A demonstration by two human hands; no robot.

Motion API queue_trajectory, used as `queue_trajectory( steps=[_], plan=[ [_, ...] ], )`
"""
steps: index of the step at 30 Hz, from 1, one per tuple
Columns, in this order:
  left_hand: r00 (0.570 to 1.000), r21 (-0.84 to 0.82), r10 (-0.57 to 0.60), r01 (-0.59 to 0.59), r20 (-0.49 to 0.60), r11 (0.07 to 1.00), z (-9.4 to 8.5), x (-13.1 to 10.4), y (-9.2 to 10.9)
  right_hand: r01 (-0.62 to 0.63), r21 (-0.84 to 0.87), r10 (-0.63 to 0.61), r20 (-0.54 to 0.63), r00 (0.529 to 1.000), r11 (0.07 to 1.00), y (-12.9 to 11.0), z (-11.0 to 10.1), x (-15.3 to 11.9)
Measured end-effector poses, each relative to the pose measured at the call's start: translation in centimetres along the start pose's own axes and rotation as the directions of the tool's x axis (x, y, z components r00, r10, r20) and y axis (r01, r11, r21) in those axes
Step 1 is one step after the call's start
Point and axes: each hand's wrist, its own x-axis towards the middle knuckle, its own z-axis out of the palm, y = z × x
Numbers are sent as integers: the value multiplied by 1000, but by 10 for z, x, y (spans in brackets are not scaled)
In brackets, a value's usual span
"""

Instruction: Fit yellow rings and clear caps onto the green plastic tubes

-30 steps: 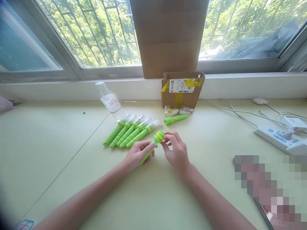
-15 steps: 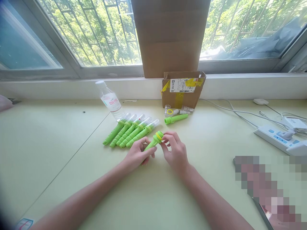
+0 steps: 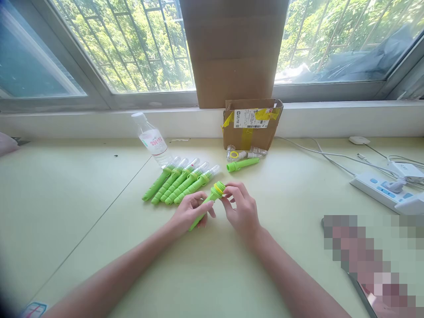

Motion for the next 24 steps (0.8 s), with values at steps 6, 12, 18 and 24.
queue_trajectory(
  steps=[6,12,18,24],
  plan=[
    [998,-23,25,-24,56,999,-4,3,-5,1,4,-1,-1,1000,1000,1,-1,0],
    [997,1,34,-34,72,999,-5,4,-4,-6,14,6,11,1000,1000,1,-2,0],
    [998,42,21,-23,54,999,-4,3,-3,-46,38,43,79,996,998,2,-1,2],
    [1000,32,-2,1,16,999,-4,2,-4,-44,0,43,121,992,999,2,0,0]
  ],
)
